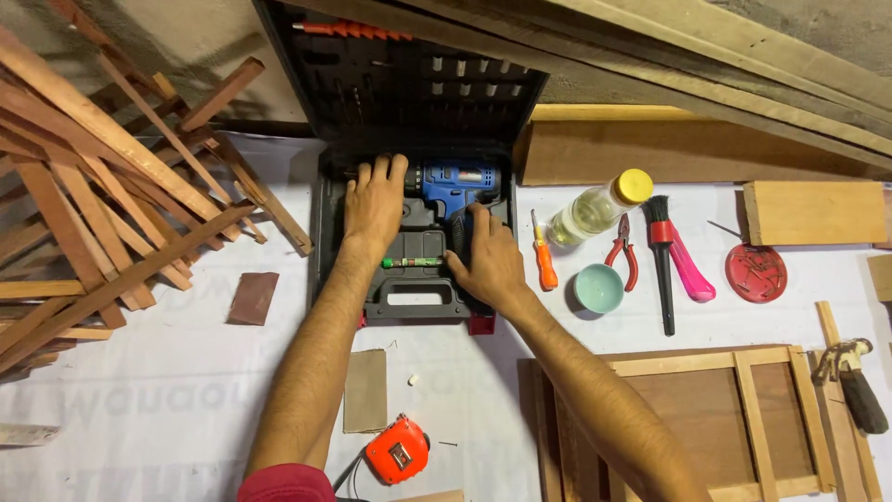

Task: Measure, assemble, and secure small wooden slats into a frame using a hammer and drill.

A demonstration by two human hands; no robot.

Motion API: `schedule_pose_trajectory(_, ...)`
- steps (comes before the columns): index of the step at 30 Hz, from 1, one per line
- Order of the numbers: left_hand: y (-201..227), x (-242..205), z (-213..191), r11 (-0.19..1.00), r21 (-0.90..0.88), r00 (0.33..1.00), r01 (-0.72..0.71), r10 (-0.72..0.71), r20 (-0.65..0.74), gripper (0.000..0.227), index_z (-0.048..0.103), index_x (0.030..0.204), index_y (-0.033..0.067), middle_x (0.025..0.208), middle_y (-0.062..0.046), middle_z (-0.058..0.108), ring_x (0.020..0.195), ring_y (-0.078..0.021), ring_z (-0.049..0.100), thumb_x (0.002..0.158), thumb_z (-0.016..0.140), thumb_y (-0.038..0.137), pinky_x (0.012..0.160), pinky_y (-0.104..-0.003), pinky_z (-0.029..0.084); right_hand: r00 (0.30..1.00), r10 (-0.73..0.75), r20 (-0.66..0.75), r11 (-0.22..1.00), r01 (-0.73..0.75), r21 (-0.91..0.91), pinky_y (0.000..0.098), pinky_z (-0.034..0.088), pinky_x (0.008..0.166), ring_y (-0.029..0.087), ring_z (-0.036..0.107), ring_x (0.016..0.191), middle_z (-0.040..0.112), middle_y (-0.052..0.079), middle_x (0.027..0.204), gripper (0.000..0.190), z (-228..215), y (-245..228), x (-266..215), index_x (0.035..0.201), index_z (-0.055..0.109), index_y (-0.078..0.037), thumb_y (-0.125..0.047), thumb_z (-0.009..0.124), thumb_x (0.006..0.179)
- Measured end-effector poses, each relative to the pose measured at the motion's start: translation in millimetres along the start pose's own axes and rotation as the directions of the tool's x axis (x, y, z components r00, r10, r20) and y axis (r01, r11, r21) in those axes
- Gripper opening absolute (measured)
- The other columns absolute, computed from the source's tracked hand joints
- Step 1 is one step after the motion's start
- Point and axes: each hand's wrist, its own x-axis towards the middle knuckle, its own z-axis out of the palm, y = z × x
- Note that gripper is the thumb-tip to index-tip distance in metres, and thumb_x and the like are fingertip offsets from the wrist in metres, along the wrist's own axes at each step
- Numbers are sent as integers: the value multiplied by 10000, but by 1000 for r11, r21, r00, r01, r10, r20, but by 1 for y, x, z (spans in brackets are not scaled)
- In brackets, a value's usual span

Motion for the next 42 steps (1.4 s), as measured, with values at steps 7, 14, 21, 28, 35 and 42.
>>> schedule_pose_trajectory(7, -15, 2, 9, 999, 8, 998, -39, 39, -54, 638, 507, 1409, 140, 1363, -165, 546, 1244, -387, 521, 820, 649, -61, 1033, -517, 451, 995, -45, -89, 990, 56, 127, 517, 486, 996, 461, 543, 1177, 520, 308, 1255, 780, 15, 10, -3, 1445, 321, 37, -195, 773, 853)
schedule_pose_trajectory(14, -1, -23, -56, 999, 43, 996, -33, 36, -84, 778, 515, 1411, 118, 1305, -148, 559, 1204, -349, 524, 685, 764, -10, 988, -467, 444, 961, -170, -217, 966, 207, 156, 530, 407, 1085, 476, 491, 1237, 497, 321, 1332, 790, -14, -4, -14, 1460, 328, 70, -153, 762, 838)
schedule_pose_trajectory(21, 51, -73, -135, 986, 67, 958, -153, 164, -233, 608, 579, 1281, 78, 1130, -144, 626, 1099, -352, 548, 704, 768, 56, 935, -490, 431, 911, -255, -325, 922, 330, 203, 511, 449, 1052, 454, 523, 1221, 503, 308, 1327, 800, -77, -22, -77, 1439, 339, 80, -153, 777, 811)
schedule_pose_trajectory(28, 128, -123, -178, 966, -110, 957, -234, 208, -202, 493, 555, 1082, 40, 1018, -130, 613, 1011, -337, 590, 620, 721, -6, 865, -454, 452, 914, -177, -366, 913, 292, 286, 453, 538, 930, 362, 618, 1093, 574, 244, 1204, 850, -161, -20, -163, 1402, 427, 97, -194, 855, 728)
schedule_pose_trajectory(35, 246, -163, -187, 847, 7, 780, -531, 492, -386, 408, 593, 1085, 67, 992, -89, 621, 970, -296, 592, 717, 719, -55, 872, -452, 467, 982, 11, 189, 366, -180, 913, 339, 576, 894, 202, 676, 982, 695, 162, 1188, 553, -192, 39, -229, 1282, 643, 7, -186, 825, 797)
schedule_pose_trajectory(42, 341, -221, -215, 775, -64, 609, -629, 440, -660, 663, 555, 1353, 144, 1413, -126, 562, 1418, -353, 466, 749, 780, -13, 1227, -468, 391, 986, -164, 17, -296, -66, 953, 376, 532, 732, 233, 639, 774, 669, 162, 1126, 651, -242, 74, -317, 1412, 522, 21, -215, 797, 872)
